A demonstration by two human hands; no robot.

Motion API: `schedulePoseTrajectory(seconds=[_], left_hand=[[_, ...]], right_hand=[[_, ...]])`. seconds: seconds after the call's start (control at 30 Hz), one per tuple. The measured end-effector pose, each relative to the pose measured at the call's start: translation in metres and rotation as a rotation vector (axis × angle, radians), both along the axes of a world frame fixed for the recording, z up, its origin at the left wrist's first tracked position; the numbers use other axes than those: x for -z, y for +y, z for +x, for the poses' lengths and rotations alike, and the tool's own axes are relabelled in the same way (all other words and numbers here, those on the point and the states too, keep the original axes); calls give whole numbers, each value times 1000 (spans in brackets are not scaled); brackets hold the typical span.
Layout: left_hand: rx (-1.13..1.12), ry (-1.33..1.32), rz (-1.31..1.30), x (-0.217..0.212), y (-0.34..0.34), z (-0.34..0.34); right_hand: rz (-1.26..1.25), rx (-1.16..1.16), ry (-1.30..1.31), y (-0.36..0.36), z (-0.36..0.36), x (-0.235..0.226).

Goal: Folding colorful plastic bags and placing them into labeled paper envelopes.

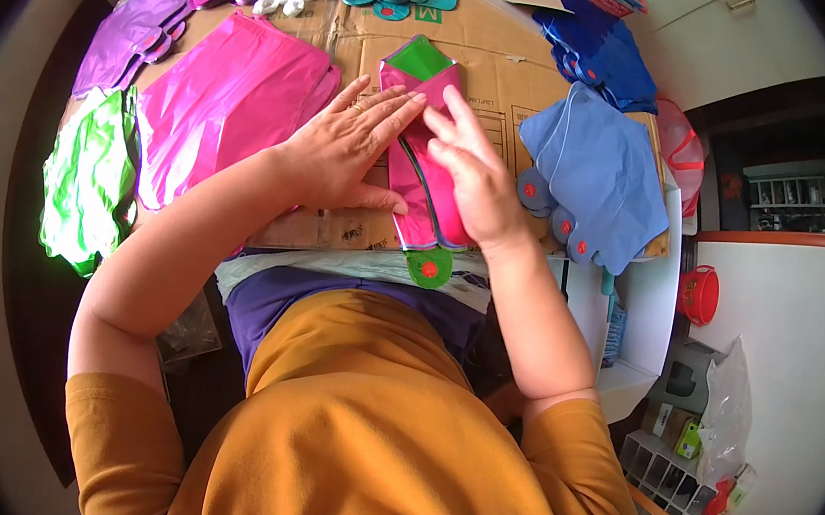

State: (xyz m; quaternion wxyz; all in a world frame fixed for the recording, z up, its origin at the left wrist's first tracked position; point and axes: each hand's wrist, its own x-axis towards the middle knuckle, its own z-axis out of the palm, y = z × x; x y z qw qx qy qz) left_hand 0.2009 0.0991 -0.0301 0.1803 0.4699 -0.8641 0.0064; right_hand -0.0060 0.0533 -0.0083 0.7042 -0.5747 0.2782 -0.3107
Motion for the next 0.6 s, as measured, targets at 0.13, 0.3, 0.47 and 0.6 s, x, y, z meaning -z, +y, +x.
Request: schedulePoseTrajectory(seconds=[0.13, 0.3, 0.47, 0.6], left_hand=[[4, -7, 9, 3, -1, 0], [-47, -106, 24, 0, 3, -2], [-40, -65, 53, -3, 1, -2], [-24, -17, 91, -4, 0, -2]], right_hand=[[-144, -80, 7, -19, -24, -7], [-727, -133, 460, 3, -48, -15], [-1064, -109, 638, 33, -43, 6], [-1200, -95, 705, 36, -40, 20]])
